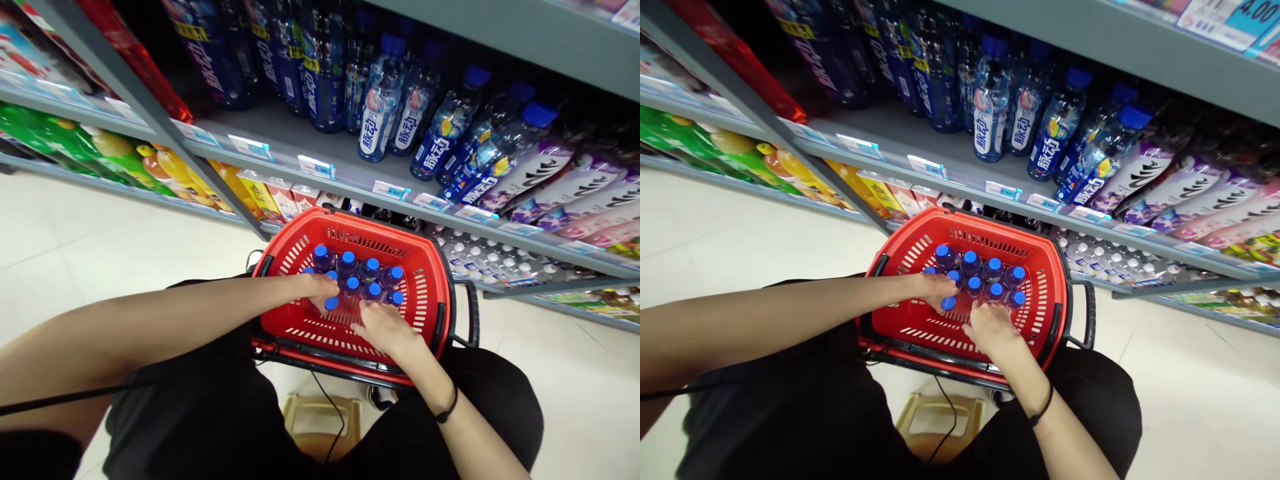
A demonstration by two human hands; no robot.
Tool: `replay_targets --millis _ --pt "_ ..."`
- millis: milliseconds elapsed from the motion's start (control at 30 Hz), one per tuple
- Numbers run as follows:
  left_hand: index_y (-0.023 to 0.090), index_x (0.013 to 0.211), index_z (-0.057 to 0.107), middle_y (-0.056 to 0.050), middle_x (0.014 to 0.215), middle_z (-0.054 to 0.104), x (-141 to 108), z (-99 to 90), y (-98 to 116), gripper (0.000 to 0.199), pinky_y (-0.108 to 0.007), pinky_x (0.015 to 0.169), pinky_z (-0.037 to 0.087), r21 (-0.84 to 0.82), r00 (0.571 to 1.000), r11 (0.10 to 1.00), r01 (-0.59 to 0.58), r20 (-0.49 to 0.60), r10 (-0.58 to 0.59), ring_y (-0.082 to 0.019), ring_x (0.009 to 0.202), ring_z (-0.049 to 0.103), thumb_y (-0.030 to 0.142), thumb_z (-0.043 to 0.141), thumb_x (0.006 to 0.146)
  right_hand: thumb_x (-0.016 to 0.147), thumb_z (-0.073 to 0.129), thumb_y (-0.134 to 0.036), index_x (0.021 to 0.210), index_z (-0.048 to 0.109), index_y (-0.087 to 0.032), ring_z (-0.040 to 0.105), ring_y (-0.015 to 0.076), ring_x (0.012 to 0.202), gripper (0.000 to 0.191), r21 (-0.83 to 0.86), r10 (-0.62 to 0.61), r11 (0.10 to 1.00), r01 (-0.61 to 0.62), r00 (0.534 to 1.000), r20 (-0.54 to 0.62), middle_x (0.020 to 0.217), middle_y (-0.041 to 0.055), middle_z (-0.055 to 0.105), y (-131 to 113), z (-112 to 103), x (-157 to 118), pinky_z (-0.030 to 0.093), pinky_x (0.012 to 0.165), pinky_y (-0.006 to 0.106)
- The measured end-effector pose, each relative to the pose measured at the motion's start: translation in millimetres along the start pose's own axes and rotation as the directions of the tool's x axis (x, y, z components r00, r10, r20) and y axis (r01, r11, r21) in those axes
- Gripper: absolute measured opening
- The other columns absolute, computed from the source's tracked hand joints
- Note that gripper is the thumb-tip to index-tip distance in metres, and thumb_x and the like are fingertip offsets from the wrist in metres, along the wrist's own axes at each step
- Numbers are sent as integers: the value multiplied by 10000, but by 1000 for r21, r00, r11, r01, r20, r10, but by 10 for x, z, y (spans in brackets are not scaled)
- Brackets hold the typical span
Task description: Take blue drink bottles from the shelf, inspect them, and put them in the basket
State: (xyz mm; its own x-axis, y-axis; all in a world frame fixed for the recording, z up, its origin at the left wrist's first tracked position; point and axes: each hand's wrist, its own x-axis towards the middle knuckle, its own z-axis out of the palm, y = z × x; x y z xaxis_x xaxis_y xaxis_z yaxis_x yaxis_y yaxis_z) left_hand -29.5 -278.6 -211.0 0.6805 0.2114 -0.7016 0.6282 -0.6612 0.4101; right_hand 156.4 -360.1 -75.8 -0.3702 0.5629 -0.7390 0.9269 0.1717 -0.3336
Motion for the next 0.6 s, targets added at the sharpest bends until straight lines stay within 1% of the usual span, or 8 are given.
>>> replay_targets --millis 67,133,200,267,333,433,533,600 --pt "125 724 759 -138 778 760 15 -16 -12 168 -325 756 544 28 1000 1000 8 16 -9 -252 758 701 175 884 623 1056 553 -336 1424 568 6 680 372 1260 503 -1 4 1000 -4 1000 2 1299 279 712 -7 -8 -5 511 1045 427" --pt "109 808 768 -135 877 776 39 -77 -65 120 -342 836 552 43 999 999 29 12 -29 -237 845 714 104 822 701 1054 554 -330 1397 590 6 683 373 1255 481 -2 6 1000 -6 1000 4 1288 280 716 -15 -12 -8 515 1041 430" --pt "103 881 763 -116 939 776 59 -141 -130 91 -369 894 557 46 998 997 65 4 -65 -216 906 718 105 779 791 1051 558 -328 1365 614 3 689 377 1245 460 -3 4 1000 -4 1000 3 1279 276 721 -20 -7 -6 523 1031 433" --pt "114 899 756 -91 941 772 67 -150 -160 90 -391 914 565 49 994 993 110 14 -111 -212 930 723 173 784 837 1049 560 -333 1339 634 -4 694 377 1236 444 -5 -3 1000 3 1000 4 1272 265 728 -15 9 8 529 1026 431" --pt "126 899 754 -81 933 768 64 -73 -125 157 -406 913 575 57 987 986 154 48 -156 -221 938 728 268 803 852 1047 563 -334 1338 635 -6 692 372 1241 445 -12 -5 1000 5 1000 9 1279 262 727 -2 34 30 528 1029 421" --pt "120 966 746 -97 998 758 58 163 10 278 -439 932 582 87 967 972 219 110 -228 -235 983 723 377 798 877 1047 560 -322 1341 633 -6 680 368 1263 438 -27 5 1000 -5 1000 12 1305 268 713 18 71 60 520 1037 412" --pt "111 1129 712 -125 1169 726 62 389 120 344 -470 979 574 118 951 955 273 118 -286 -253 1092 701 370 775 912 1047 554 -322 1324 643 -11 680 374 1258 427 -39 13 999 -12 1000 8 1307 266 712 19 89 67 523 1030 417" --pt "115 1198 688 -132 1256 699 71 477 138 360 -482 1013 563 127 950 950 285 93 -298 -260 1153 682 348 757 933 1045 555 -333 1319 647 -17 686 373 1249 429 -44 13 999 -13 1000 9 1303 260 715 13 90 61 529 1020 415"
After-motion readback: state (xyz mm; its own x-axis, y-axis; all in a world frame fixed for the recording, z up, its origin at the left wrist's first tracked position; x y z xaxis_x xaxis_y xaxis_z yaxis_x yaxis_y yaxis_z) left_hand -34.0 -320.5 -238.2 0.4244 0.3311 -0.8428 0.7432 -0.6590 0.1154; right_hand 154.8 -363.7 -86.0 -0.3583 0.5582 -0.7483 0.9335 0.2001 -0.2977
